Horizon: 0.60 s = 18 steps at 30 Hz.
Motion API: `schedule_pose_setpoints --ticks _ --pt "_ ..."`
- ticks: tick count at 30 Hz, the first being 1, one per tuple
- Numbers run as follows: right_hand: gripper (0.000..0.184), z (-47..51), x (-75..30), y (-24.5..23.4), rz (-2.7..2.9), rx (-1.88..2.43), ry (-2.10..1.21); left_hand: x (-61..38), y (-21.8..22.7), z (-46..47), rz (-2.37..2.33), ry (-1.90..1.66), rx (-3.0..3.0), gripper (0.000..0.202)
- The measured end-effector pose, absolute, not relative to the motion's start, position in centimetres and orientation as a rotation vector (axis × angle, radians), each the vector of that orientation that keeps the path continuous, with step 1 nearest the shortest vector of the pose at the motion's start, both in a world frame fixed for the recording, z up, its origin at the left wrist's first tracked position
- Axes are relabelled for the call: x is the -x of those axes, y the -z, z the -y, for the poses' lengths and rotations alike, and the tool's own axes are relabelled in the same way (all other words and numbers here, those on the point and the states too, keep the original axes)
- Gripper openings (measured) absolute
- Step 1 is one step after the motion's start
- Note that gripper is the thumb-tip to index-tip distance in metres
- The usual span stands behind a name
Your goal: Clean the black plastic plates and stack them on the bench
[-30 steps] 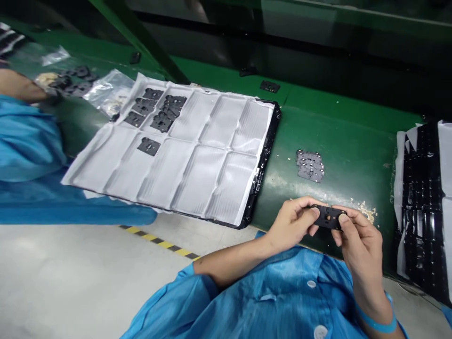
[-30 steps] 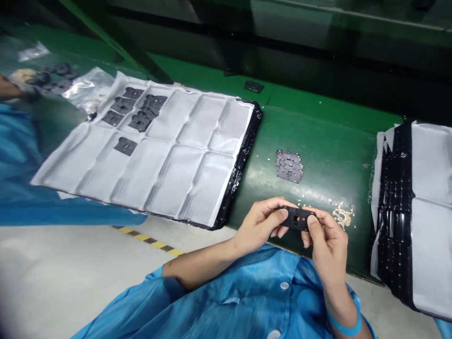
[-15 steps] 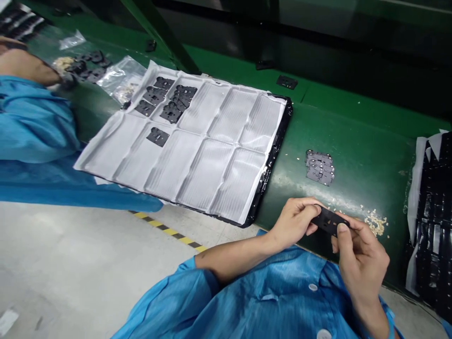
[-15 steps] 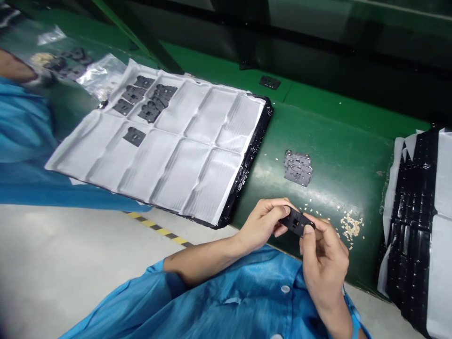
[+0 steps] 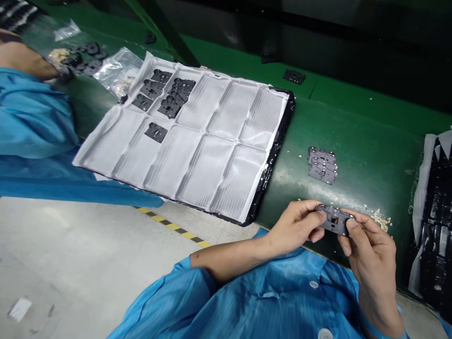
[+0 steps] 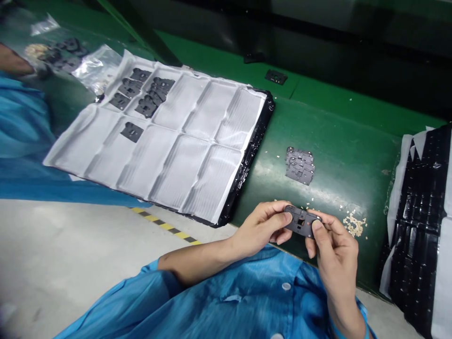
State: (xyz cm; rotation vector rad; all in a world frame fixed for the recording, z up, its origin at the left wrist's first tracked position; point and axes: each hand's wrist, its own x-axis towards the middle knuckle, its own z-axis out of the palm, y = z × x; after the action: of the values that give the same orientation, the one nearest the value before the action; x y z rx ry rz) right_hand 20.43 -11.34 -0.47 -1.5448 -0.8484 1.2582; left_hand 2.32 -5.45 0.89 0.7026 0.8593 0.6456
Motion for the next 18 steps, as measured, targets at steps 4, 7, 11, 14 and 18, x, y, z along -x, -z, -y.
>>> schedule_pose_setpoints --ticks 4,7,11,14,18 --pt "0.025 11.4 -20.4 0.6 0.850 1.532 -1.245 -2.4 -0.8 5.5 -0.871 -0.646 -0.736 0.037" --pt "0.024 11.4 -20.3 0.4 0.901 1.550 -1.208 -2.2 -0.6 5.6 -0.887 -0.644 -0.775 0.042" --pt "0.027 11.1 -20.1 -0.1 1.017 1.566 -1.180 -1.7 -0.4 5.5 -0.920 -0.636 -0.839 0.043" --pt "0.028 10.9 -19.9 -0.3 1.040 1.548 -1.180 -1.5 -0.4 5.4 -0.944 -0.623 -0.879 0.041" --pt "0.032 10.9 -20.1 0.2 1.064 1.547 -1.210 -1.3 -0.6 5.2 -0.965 -0.628 -0.948 0.034"
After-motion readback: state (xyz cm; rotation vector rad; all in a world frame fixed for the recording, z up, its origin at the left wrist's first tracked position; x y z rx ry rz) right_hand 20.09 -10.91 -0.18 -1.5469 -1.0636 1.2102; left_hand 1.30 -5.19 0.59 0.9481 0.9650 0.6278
